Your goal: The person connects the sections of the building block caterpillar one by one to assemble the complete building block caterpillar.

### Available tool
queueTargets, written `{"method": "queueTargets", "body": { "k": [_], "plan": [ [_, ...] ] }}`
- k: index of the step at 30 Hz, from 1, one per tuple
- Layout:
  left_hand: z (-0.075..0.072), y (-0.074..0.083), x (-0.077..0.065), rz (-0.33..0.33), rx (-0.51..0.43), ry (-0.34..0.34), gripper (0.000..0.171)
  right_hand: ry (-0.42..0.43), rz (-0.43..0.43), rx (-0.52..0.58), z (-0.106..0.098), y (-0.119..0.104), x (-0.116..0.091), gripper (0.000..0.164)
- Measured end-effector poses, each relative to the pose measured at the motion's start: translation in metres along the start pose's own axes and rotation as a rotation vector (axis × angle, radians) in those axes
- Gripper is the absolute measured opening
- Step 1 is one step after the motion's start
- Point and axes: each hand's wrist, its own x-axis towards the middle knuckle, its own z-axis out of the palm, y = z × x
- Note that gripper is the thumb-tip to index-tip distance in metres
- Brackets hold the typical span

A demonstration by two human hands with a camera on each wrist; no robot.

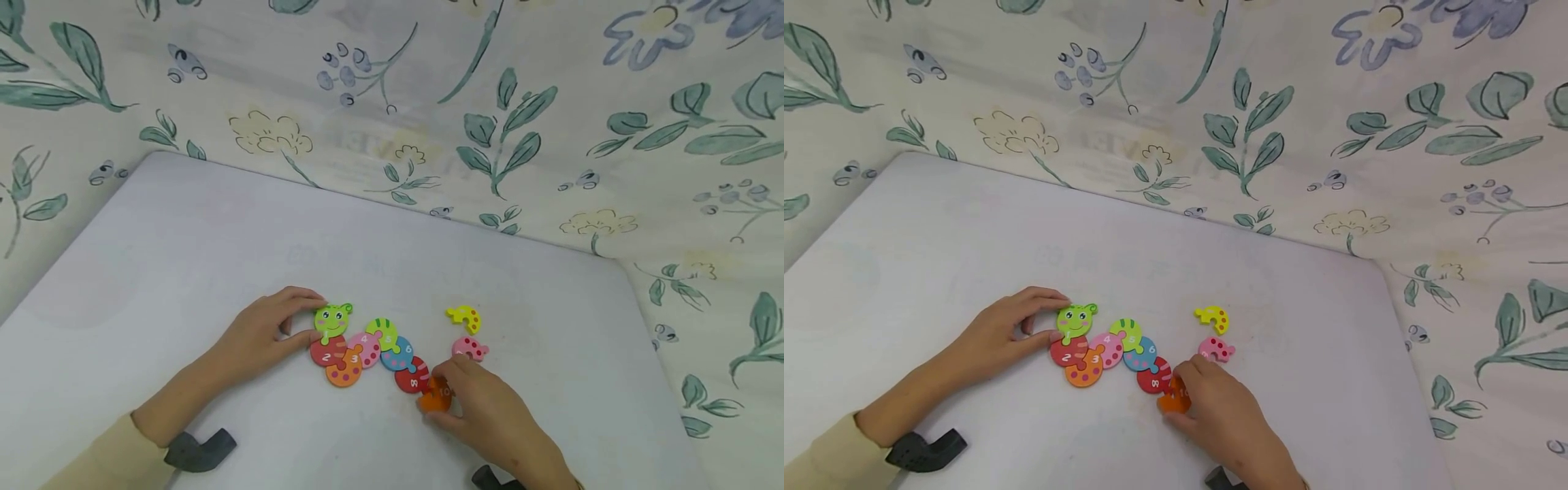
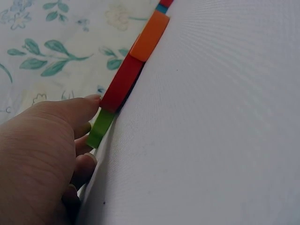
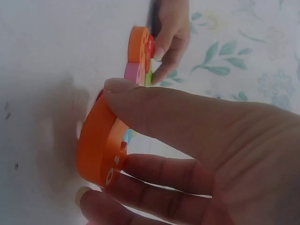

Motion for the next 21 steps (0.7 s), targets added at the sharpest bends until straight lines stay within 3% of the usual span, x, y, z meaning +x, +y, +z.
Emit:
{"method": "queueTargets", "body": {
  "k": [21],
  "plan": [
    [0.0009, -0.0007, 0.0003, 0.004, 0.008, 0.003, 0.052, 0.023, 0.001, -0.041, 0.0077, 0.0023, 0.0050, 0.051]
  ]
}}
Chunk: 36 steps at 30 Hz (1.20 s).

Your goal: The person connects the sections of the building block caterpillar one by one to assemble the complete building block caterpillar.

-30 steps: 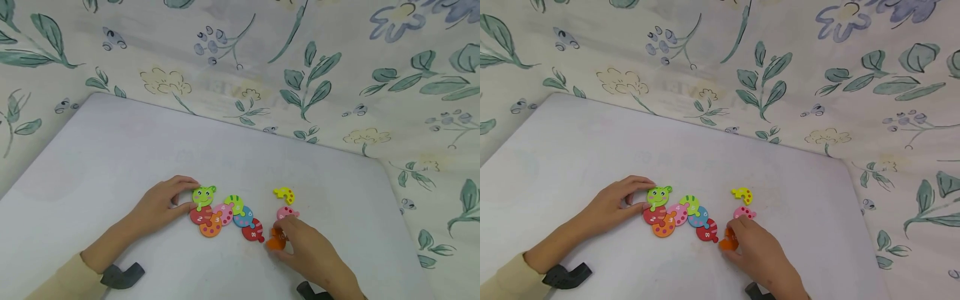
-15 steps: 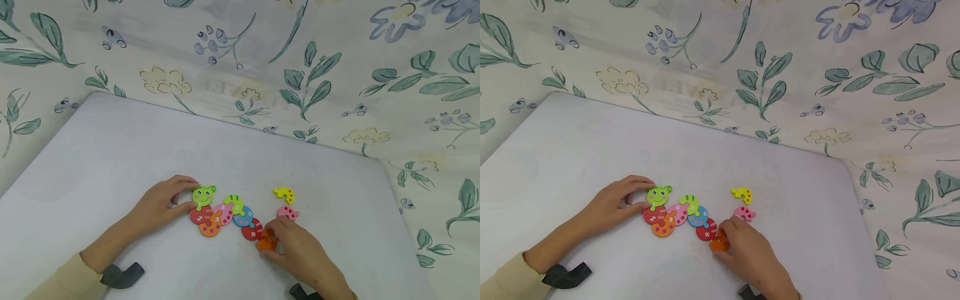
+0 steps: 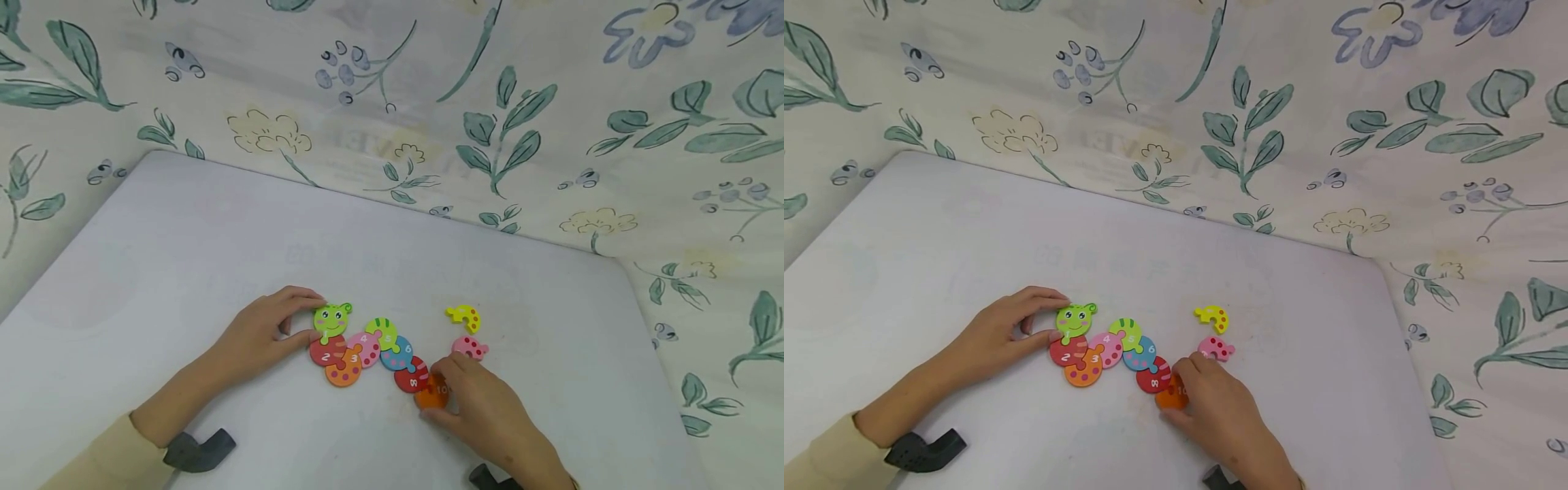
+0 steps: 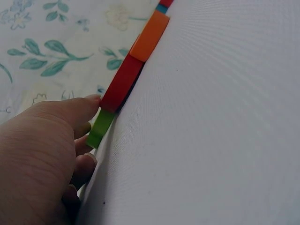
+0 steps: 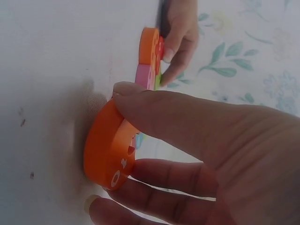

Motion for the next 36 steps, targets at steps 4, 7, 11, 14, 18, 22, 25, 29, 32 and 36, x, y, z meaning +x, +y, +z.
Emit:
{"method": "queueTargets", "body": {
  "k": [4, 7, 11, 14, 18, 22, 25, 29, 32, 36],
  "plan": [
    [0.0008, -0.0004, 0.0003, 0.001, -0.002, -0.002, 0.051, 0.011, 0.004, -0.016, 0.0009, -0.0007, -0.0001, 0.053],
    [0.0006, 0.0002, 0.0001, 0.003, -0.002, 0.000, 0.051, 0.013, 0.008, -0.025, 0.0011, -0.0023, 0.0001, 0.054],
    [-0.0003, 0.0013, -0.0002, 0.003, -0.004, 0.003, 0.051, 0.012, 0.015, -0.029, 0.0018, -0.0046, 0.0007, 0.054],
    [-0.0004, 0.0010, -0.0001, 0.004, -0.004, 0.005, 0.051, 0.012, 0.021, -0.026, 0.0025, -0.0054, 0.0009, 0.054],
    [-0.0002, 0.0005, 0.0001, 0.010, -0.002, 0.008, 0.051, 0.017, 0.022, -0.020, 0.0033, -0.0053, 0.0005, 0.054],
    [-0.0001, 0.0007, 0.0006, 0.012, -0.002, 0.008, 0.051, 0.020, 0.015, -0.027, 0.0035, -0.0046, 0.0002, 0.055],
    [-0.0001, 0.0011, 0.0011, 0.008, -0.004, 0.003, 0.050, 0.032, -0.001, -0.029, 0.0033, -0.0041, -0.0003, 0.054],
    [-0.0003, 0.0015, 0.0013, 0.001, -0.005, -0.003, 0.050, 0.053, -0.017, -0.010, 0.0027, -0.0041, -0.0010, 0.049],
    [-0.0004, 0.0018, 0.0012, 0.000, -0.001, -0.005, 0.051, 0.051, -0.021, 0.001, 0.0012, -0.0032, -0.0013, 0.047],
    [-0.0002, 0.0019, 0.0012, -0.001, 0.006, -0.004, 0.052, 0.043, 0.022, -0.024, -0.0030, 0.0026, -0.0026, 0.045]
  ]
}}
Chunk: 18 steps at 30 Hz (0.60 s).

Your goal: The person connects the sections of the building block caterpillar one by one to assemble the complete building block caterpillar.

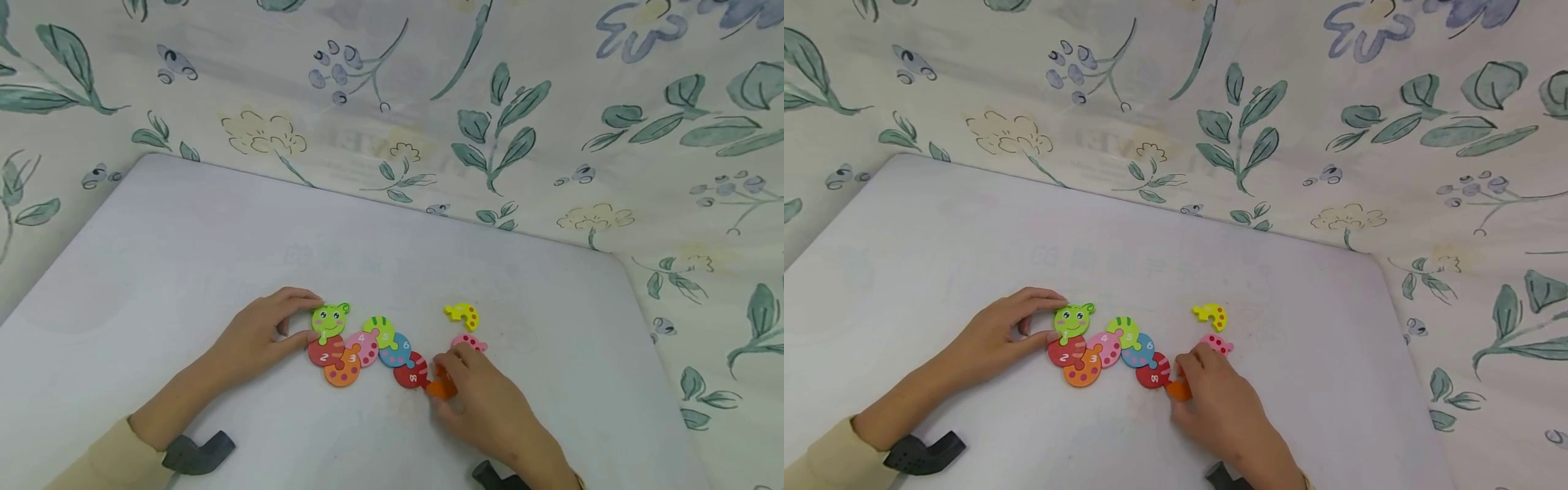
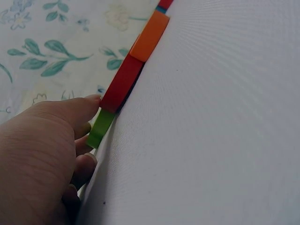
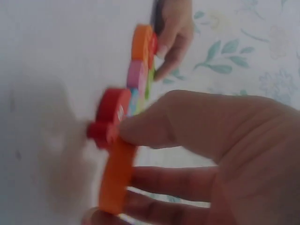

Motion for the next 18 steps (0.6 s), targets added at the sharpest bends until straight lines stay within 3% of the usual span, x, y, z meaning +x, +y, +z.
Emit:
{"method": "queueTargets", "body": {
  "k": [7, 18],
  "plan": [
    [0.000, 0.000, -0.001, -0.002, -0.005, 0.002, 0.052, -0.113, 0.089, -0.049, -0.007, 0.014, -0.001, 0.048],
    [-0.001, 0.002, 0.000, -0.008, -0.006, -0.003, 0.052, -0.076, 0.138, -0.070, -0.010, 0.024, -0.001, 0.053]
  ]
}}
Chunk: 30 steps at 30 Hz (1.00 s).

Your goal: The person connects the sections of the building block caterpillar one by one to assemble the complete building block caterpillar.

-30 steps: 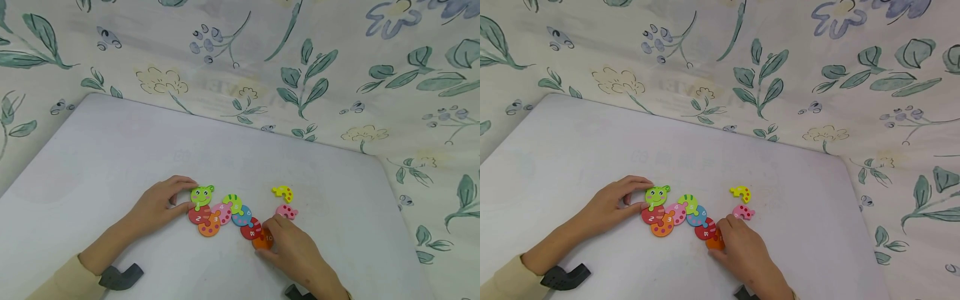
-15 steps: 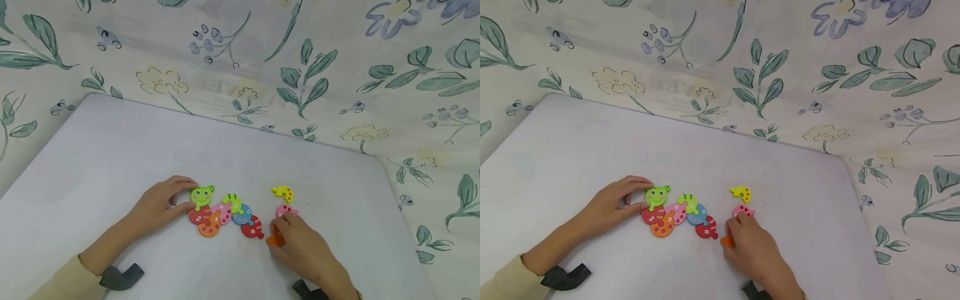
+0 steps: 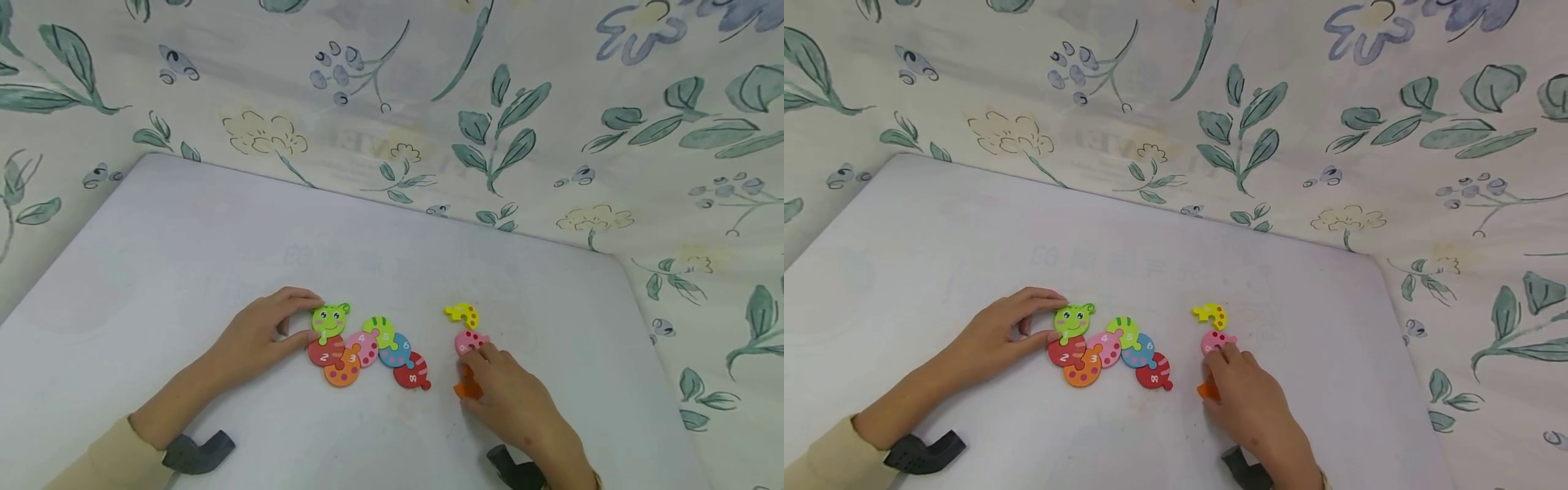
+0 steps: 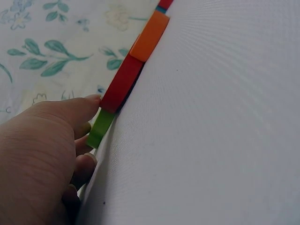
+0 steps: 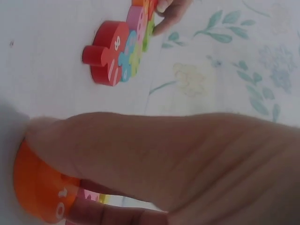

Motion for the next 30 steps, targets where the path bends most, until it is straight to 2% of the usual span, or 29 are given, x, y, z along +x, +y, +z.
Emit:
{"method": "queueTargets", "body": {
  "k": [6, 9, 12, 14, 16, 19, 21, 23, 26, 30],
  "plan": [
    [-0.004, -0.001, -0.001, -0.003, 0.004, -0.003, 0.051, 0.102, 0.011, 0.053, -0.003, -0.005, 0.004, 0.055],
    [-0.003, -0.001, -0.002, -0.006, 0.027, -0.011, 0.052, 0.145, -0.049, 0.068, 0.004, -0.016, 0.008, 0.058],
    [0.001, 0.003, -0.003, 0.011, 0.083, -0.016, 0.055, 0.138, -0.128, 0.059, 0.013, -0.029, 0.012, 0.062],
    [0.004, 0.008, -0.004, 0.058, 0.144, 0.004, 0.055, 0.120, -0.157, 0.053, 0.016, -0.038, 0.016, 0.065],
    [0.010, 0.019, -0.006, 0.134, 0.212, 0.043, 0.053, 0.103, -0.169, 0.050, 0.019, -0.044, 0.019, 0.064],
    [0.023, 0.041, -0.008, 0.289, 0.282, 0.087, 0.050, 0.102, -0.173, 0.055, 0.022, -0.048, 0.023, 0.062],
    [0.033, 0.055, -0.011, 0.382, 0.319, 0.052, 0.053, 0.123, -0.181, 0.061, 0.023, -0.049, 0.024, 0.059],
    [0.042, 0.064, -0.014, 0.442, 0.343, -0.023, 0.058, 0.146, -0.190, 0.070, 0.023, -0.049, 0.025, 0.058],
    [0.052, 0.067, -0.018, 0.453, 0.381, -0.125, 0.065, 0.181, -0.200, 0.076, 0.021, -0.049, 0.026, 0.056],
    [0.056, 0.064, -0.019, 0.435, 0.369, -0.141, 0.067, 0.202, -0.183, 0.056, 0.018, -0.042, 0.024, 0.053]
  ]
}}
